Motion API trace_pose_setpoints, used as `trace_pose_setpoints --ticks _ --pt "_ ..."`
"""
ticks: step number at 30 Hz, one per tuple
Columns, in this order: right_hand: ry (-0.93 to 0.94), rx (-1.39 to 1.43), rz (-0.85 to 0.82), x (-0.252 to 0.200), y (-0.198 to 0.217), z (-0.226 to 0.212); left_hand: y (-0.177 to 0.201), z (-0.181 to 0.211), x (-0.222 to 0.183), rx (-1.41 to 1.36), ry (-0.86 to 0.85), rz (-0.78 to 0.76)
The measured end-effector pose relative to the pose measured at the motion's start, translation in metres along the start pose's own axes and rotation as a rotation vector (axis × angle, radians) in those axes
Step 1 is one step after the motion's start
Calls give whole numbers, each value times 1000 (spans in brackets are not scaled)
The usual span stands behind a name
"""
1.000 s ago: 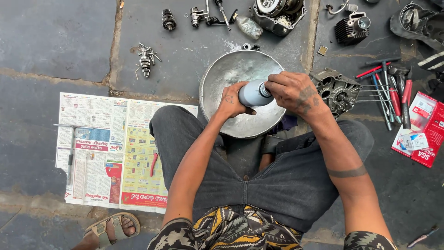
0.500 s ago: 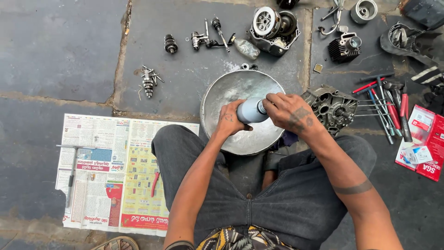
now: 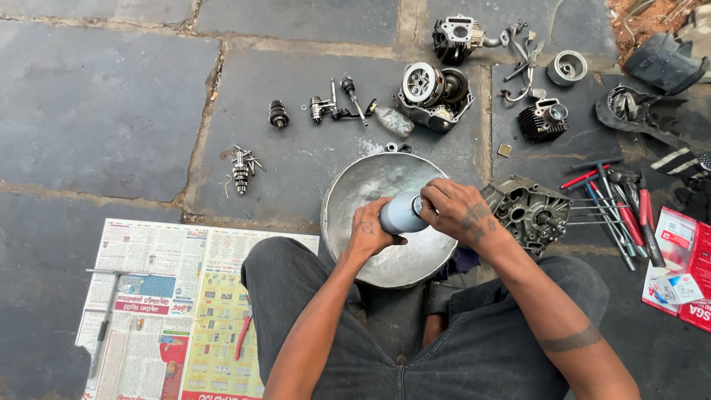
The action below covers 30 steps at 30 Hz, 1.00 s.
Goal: Cleaning and assembling motorcycle engine parts using oil and tools.
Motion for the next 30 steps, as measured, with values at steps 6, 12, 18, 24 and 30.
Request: trace_pose_setpoints --ticks 6,12,18,24,30 --pt "-287 192 46 -4 -9 20 -5 -7 1 -68 -52 120" --pt "-430 363 138 -16 -22 38 -7 -10 -1 -67 -39 173" --pt "-848 802 120 -45 -55 67 2 10 -2 -180 10 87" --pt "-969 1133 164 -59 -72 76 -12 -10 -3 -161 -24 129" --pt "-990 1298 234 -60 -74 75 -7 -3 1 -171 -34 110"
Point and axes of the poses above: each hand's wrist, its own x-axis towards the middle knuckle, its own y-axis out of the back of the hand, z = x × y, the point moved 6 cm from there along x, towards the middle knuckle, and after that the axes turned 5 degrees about z, right-handed, at the moved point
